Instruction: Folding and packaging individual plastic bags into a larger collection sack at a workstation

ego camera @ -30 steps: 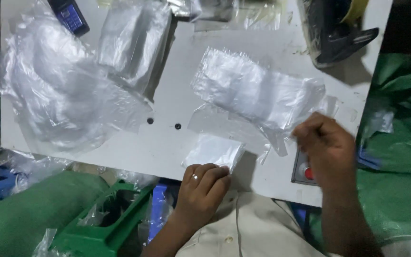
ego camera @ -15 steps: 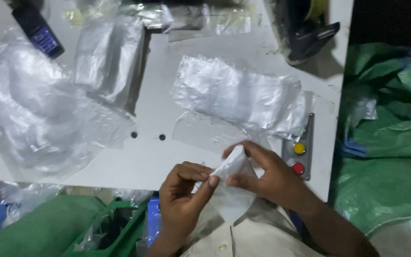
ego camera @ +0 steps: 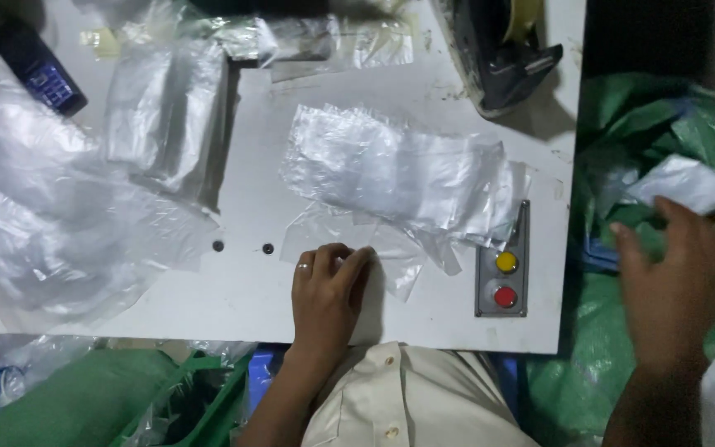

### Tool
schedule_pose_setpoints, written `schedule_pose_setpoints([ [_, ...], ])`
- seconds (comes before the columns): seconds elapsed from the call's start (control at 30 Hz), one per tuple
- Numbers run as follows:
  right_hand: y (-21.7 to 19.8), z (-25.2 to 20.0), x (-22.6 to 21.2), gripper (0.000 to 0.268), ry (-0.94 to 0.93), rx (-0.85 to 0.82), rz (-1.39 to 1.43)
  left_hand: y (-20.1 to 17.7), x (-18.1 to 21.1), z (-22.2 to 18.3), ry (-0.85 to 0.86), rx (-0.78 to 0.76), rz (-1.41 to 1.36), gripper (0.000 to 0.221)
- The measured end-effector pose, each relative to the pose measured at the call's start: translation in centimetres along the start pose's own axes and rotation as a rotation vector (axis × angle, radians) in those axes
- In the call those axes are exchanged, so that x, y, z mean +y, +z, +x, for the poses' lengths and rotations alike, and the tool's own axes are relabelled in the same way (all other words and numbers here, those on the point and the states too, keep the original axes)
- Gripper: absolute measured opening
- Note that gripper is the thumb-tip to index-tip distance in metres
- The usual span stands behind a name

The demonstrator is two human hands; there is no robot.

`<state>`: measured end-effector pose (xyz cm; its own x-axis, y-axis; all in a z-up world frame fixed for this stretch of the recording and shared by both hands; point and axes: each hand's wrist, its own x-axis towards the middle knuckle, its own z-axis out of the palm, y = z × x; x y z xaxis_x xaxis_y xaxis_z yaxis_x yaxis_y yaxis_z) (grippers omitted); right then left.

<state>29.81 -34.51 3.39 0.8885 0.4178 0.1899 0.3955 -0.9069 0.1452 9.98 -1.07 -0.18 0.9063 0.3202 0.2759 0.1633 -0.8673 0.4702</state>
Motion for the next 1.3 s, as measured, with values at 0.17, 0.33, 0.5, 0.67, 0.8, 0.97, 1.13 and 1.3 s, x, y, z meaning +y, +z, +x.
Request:
schedule_pose_setpoints([
  [0.17, -6.0, 6.5, -11.9, 0.019, -0.397, -0.039, 0.903, -0.8, -0.6, -1.2, -0.069, -0.017, -0.012, 0.018],
  [0.33, -3.2, 11.8, -19.8, 0.062, -0.454, -0.335, 0.774, -2.3, -0.8, -2.7, -0.144, 0.043, -0.008, 0.018],
  [0.5, -3.4, 12.4, -22.7, 0.1, -0.606, -0.346, 0.322, -2.8, -2.6, -4.9, -0.305, 0.085, 0.065, 0.016],
  [0.67, -2.1, 12.8, -21.9, 0.061, -0.575, -0.614, 0.505, -3.7, -3.7, -5.0, -0.365, 0.148, 0.058, 0.014],
  [0.8, -4.1, 10.9, -20.3, 0.046, -0.528, -0.579, 0.732, -3.9, -4.4, -3.9, -0.401, 0.19, 0.067, 0.012],
  [0.97, -2.1, 8.8, -19.7, 0.054, 0.147, -0.949, 1.502, -4.0, -3.3, -0.8, -0.565, 0.216, -0.556, 0.013],
  [1.13, -4.9, 7.2, -23.2, 0.058, 0.257, -0.883, 1.484, -4.2, -1.5, 1.8, -0.644, -0.167, -1.368, 0.06],
  [1.3, -6.1, 5.9, -24.0, 0.058, 0.272, -0.765, 1.488, -7.5, -0.5, 3.8, -0.385, -0.11, -0.823, 0.046],
])
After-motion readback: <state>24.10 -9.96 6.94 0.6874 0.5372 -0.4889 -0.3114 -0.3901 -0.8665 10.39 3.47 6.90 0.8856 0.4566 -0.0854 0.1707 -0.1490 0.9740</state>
